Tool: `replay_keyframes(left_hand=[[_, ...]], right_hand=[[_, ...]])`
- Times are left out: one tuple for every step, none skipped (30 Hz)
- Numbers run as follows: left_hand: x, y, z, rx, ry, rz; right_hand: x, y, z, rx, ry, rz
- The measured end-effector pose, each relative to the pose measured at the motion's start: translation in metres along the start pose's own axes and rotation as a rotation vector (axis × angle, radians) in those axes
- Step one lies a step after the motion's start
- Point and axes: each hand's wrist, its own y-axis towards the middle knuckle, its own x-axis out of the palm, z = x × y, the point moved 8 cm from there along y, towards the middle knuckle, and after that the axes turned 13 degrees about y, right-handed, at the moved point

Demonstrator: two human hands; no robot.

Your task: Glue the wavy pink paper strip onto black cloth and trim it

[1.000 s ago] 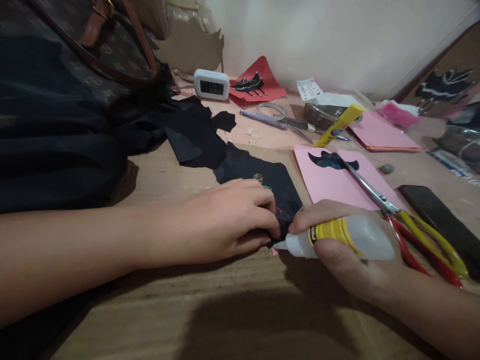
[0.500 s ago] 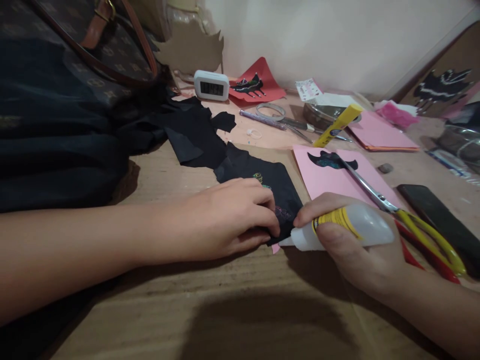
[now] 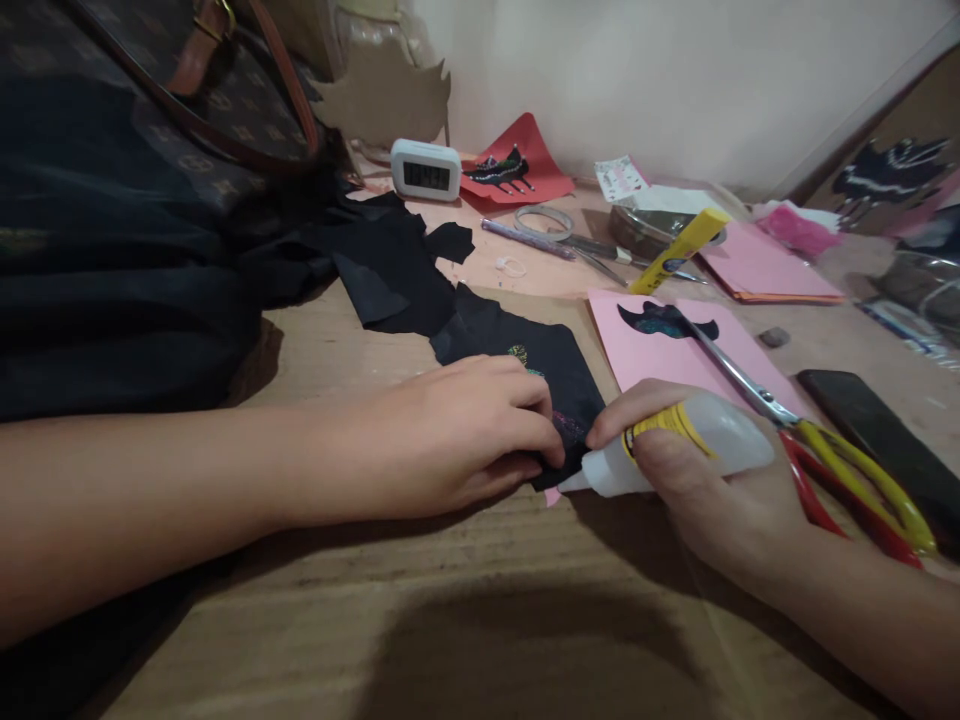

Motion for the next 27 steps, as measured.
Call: replay_keyframes(left_hand=[[0.0, 0.0, 0.0, 0.0, 0.0, 0.001], [0.0, 0.0, 0.0, 0.001, -0.001, 0.002], [0.0004, -0.0001, 0.0, 0.001, -0.001, 0.0], [0.0006, -0.0001, -0.0001, 0.001, -0.002, 0.0], [0.0007, -0.0001, -0.0001, 0.002, -0.002, 0.002], [0.0007, -0.0001, -0.0001, 0.003, -0.003, 0.005], [0.0007, -0.0001, -0.0002, 0.002, -0.003, 0.009], [0.0005, -0.0001, -0.0002, 0.003, -0.004, 0.014], [0.0005, -0.0001, -0.0002, 0.003, -0.005, 0.014], [0.0005, 0.0, -0.0001, 0.004, -0.009, 0.015], [0.0008, 0.0001, -0.0001, 0.005, -0.012, 0.01], [0.0008, 0.0002, 0.0, 0.006, -0.014, 0.009], [0.0007, 0.0004, -0.0001, 0.007, -0.015, 0.009], [0.0006, 0.0006, -0.0002, 0.006, -0.015, 0.009], [0.0006, 0.0008, -0.0004, 0.004, -0.013, 0.008], [0.0006, 0.0009, -0.0006, 0.002, -0.012, 0.007], [0.0007, 0.0011, -0.0007, 0.002, -0.014, 0.004], [0.0009, 0.0011, -0.0006, 0.003, -0.018, 0.001], [0.0012, 0.0012, -0.0005, 0.004, -0.022, -0.002], [0.0012, 0.0011, -0.0003, 0.005, -0.023, 0.0], [0.0012, 0.0011, -0.0001, 0.007, -0.024, 0.002], [0.0013, 0.0011, -0.0001, 0.007, -0.022, 0.006], [0.0016, 0.0011, -0.0001, 0.005, -0.02, 0.007], [0.0018, 0.0012, -0.0001, 0.005, -0.017, 0.01], [0.002, 0.0013, -0.0002, 0.005, -0.016, 0.011], [0.002, 0.0013, -0.0003, 0.004, -0.014, 0.014], [0.0021, 0.0013, -0.0004, 0.004, -0.012, 0.014]], right_hand=[[0.0, -0.0001, -0.0002, -0.004, -0.004, -0.001], [-0.0001, -0.0003, -0.0006, -0.009, -0.008, -0.001], [-0.0001, -0.0003, -0.0008, -0.01, -0.014, -0.001], [-0.0002, -0.0003, -0.0009, -0.009, -0.02, 0.0], [-0.0002, -0.0002, -0.0012, -0.009, -0.025, 0.0], [-0.0003, 0.0, -0.0015, -0.009, -0.028, 0.001], [-0.0004, 0.0003, -0.0015, -0.006, -0.032, 0.002], [-0.0003, 0.0006, -0.0015, -0.004, -0.036, 0.002], [-0.0003, 0.001, -0.0018, -0.006, -0.039, 0.002], [-0.0001, 0.0014, -0.0023, -0.013, -0.042, 0.001], [0.0, 0.0017, -0.0026, -0.018, -0.047, 0.002], [0.0, 0.002, -0.003, -0.025, -0.05, 0.003], [0.0001, 0.0021, -0.0032, -0.029, -0.05, 0.004], [0.0001, 0.0021, -0.0032, -0.031, -0.048, 0.005], [0.0002, 0.0019, -0.0028, -0.027, -0.044, 0.005], [0.0003, 0.0017, -0.0022, -0.02, -0.038, 0.004], [0.0002, 0.0013, -0.0015, -0.011, -0.032, 0.003], [0.0003, 0.0009, -0.001, -0.003, -0.027, 0.0], [0.0003, 0.0005, -0.0008, -0.001, -0.022, -0.001], [0.0003, 0.0001, -0.001, -0.001, -0.018, -0.002], [0.0002, -0.0002, -0.0012, -0.004, -0.014, -0.002], [0.0002, -0.0003, -0.0013, -0.005, -0.013, -0.003], [0.0003, -0.0004, -0.0014, -0.007, -0.013, -0.004], [0.0002, -0.0002, -0.0014, -0.009, -0.014, -0.002], [0.0001, 0.0, -0.0013, -0.009, -0.016, 0.001], [0.0002, 0.0003, -0.0012, -0.01, -0.019, 0.0], [0.0005, 0.0006, -0.0014, -0.014, -0.023, -0.002]])
